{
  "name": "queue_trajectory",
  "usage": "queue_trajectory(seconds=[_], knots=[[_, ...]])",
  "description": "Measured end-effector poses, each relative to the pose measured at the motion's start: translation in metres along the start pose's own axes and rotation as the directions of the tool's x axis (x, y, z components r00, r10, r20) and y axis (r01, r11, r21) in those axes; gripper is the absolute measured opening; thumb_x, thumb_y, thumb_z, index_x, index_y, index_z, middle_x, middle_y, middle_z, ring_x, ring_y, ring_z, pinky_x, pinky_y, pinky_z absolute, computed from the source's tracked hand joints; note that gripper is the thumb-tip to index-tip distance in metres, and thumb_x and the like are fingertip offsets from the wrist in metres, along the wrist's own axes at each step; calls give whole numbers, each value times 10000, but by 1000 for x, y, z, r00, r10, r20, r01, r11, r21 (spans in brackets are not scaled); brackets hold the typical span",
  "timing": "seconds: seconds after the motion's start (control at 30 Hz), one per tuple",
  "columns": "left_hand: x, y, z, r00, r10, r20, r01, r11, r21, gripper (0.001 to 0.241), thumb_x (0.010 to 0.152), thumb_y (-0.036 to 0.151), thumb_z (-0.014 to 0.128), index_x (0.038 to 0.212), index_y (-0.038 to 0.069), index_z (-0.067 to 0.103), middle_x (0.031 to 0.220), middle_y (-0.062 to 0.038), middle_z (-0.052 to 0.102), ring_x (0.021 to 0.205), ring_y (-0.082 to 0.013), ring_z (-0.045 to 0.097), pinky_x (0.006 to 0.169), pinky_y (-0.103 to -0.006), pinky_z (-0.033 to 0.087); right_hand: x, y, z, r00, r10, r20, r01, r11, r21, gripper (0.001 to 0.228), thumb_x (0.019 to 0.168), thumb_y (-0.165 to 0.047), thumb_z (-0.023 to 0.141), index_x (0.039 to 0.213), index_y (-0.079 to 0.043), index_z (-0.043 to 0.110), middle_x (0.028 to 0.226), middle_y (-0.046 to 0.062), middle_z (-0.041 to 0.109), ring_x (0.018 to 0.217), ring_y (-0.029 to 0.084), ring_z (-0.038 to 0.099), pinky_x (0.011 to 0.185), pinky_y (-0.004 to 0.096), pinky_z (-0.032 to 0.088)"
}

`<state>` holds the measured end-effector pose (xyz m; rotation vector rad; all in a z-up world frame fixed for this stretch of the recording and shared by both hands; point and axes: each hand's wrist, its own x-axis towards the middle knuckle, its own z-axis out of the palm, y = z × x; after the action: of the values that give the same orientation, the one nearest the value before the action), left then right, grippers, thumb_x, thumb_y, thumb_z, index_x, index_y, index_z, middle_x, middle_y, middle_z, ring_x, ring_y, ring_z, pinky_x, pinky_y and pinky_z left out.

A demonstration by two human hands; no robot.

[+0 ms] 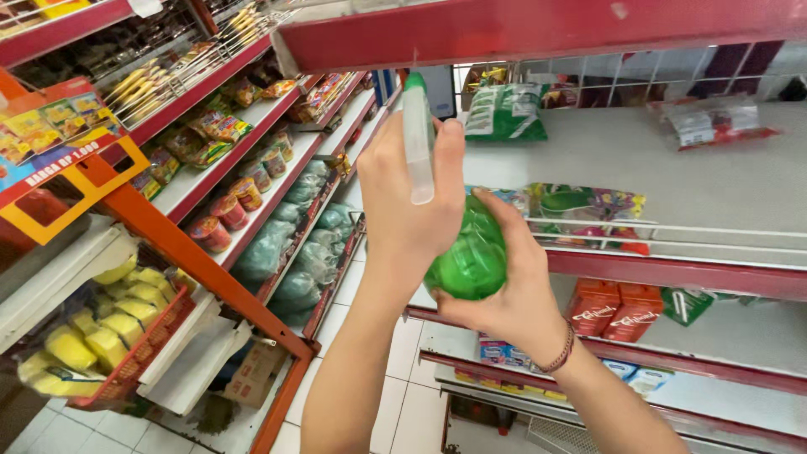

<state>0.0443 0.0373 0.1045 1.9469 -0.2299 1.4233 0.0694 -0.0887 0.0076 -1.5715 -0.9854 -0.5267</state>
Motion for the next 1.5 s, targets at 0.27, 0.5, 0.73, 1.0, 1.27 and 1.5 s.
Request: queue_trajectory(seconds=[0.27,0.5,0.73,1.0,1.27,1.5], knots=[[3,-27,-43,991,-130,-17,131,990,47,235,984,186,640,880,-22,602,767,-170,647,687,-345,669,670,-429,495,6,6,52,998,-42,54,41,999,13,1045,575,-249,912,1469,-12,426,1316,186,609,1169,306,673,1013,394,533],[-113,-50,-65,984,-154,95,147,986,72,238,959,133,628,1129,-30,594,1012,-207,623,892,-404,646,798,-452,519,-106,49,82,976,103,192,-134,978,158,1043,548,-267,944,1433,-33,445,1314,164,602,1168,296,666,1017,381,529],[-282,-109,-26,796,-583,162,570,813,119,191,911,133,624,985,-43,620,882,-232,645,806,-446,638,720,-502,503,-273,98,103,854,442,272,-471,881,47,1042,510,-214,931,1416,-6,460,1336,211,585,1228,378,604,1037,438,475],[-374,-167,25,683,-662,309,670,736,96,221,926,183,636,918,-37,631,844,-237,665,785,-427,650,730,-494,509,-339,137,94,763,613,204,-611,788,-80,1024,552,-240,913,1428,-12,433,1351,221,571,1214,377,608,1024,417,493],[-388,-135,79,690,-553,467,618,786,16,265,944,228,644,969,-36,638,901,-237,657,823,-435,652,759,-487,511,-364,141,44,730,681,64,-674,732,-101,1006,547,-231,893,1425,-43,437,1293,199,608,1163,372,639,985,426,516],[-404,-90,154,655,-460,600,619,782,-76,296,907,260,681,976,-22,626,905,-219,655,824,-421,665,741,-471,527,-397,147,-21,677,727,-113,-736,661,-147,1014,550,-217,902,1427,-29,428,1256,207,621,1145,351,650,975,419,528]])
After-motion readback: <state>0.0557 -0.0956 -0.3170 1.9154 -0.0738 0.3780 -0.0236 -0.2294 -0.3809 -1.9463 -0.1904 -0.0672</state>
